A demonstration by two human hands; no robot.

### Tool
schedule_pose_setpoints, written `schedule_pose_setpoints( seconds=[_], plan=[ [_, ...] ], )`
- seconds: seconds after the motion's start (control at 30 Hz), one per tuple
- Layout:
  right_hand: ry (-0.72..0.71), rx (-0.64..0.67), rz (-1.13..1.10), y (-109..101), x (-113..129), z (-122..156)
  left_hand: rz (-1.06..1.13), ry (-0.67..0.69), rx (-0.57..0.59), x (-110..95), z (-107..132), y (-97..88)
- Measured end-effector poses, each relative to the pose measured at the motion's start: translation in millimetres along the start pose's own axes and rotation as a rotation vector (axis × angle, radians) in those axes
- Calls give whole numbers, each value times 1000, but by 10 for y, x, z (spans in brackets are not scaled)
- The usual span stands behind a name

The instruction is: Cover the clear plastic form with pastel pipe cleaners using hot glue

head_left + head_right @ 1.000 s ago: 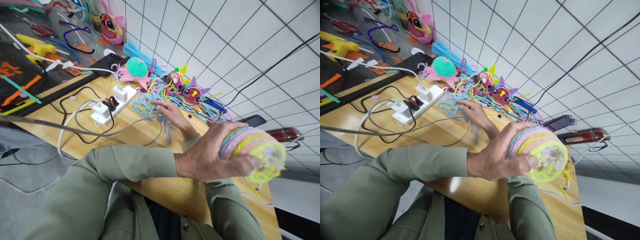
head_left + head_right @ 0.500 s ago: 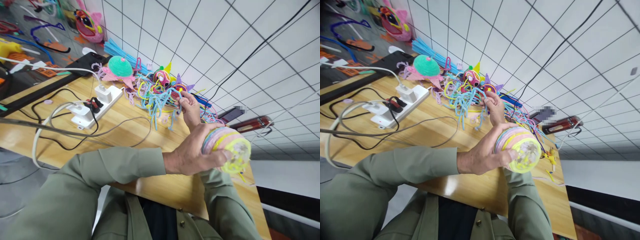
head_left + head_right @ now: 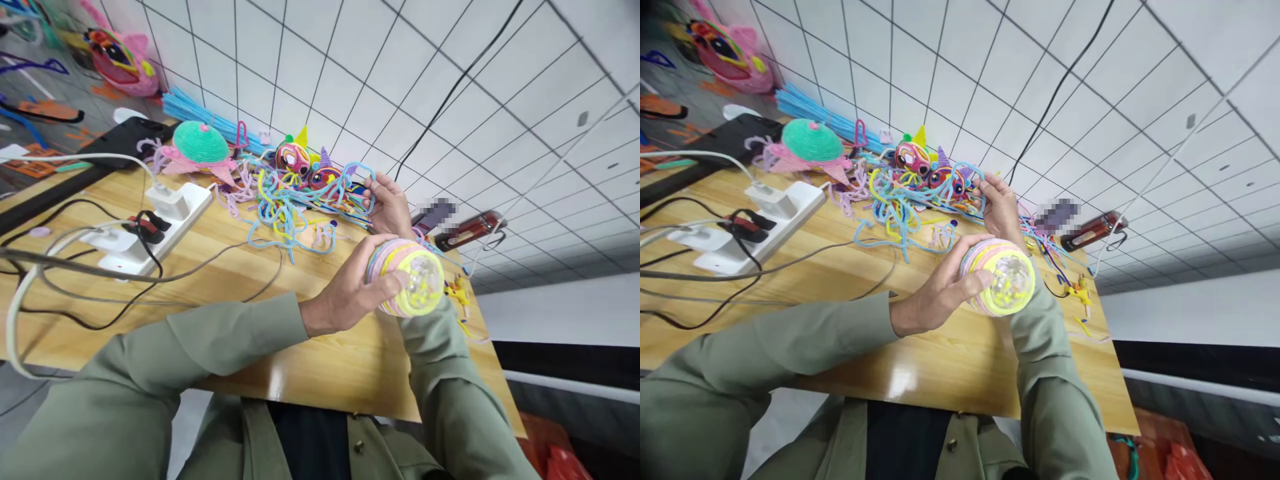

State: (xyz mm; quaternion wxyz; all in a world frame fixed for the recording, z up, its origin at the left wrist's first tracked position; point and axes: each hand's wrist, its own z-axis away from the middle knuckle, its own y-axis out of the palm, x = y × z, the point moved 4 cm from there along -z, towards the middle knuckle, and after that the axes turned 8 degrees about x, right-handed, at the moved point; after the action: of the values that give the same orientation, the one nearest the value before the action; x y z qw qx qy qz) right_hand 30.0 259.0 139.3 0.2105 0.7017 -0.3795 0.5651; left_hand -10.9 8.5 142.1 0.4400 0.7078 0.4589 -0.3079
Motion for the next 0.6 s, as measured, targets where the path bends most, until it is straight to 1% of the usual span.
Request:
schedule_pose_setpoints(
  seconds=[0.1,0.17,0.2,0.3,0.37,0.5,0.57,0.6],
  plan=[
    [-19,13,67,-106,124,42,12,-30,-1,31,8,0],
    [12,15,108,-158,167,82,15,-26,4,48,7,-2],
    [20,0,106,-191,184,104,12,-22,9,56,6,-3],
    [-17,-86,16,-321,226,191,-14,-13,26,84,9,-8],
    [9,-94,3,-386,209,276,-23,-15,40,109,18,-7],
    [79,-63,23,-470,98,507,-29,-53,75,184,47,22],
    [105,-51,79,-514,18,600,-25,-76,103,216,64,54],
    [110,-58,140,-538,-22,626,-19,-88,117,226,72,71]
  ],
)
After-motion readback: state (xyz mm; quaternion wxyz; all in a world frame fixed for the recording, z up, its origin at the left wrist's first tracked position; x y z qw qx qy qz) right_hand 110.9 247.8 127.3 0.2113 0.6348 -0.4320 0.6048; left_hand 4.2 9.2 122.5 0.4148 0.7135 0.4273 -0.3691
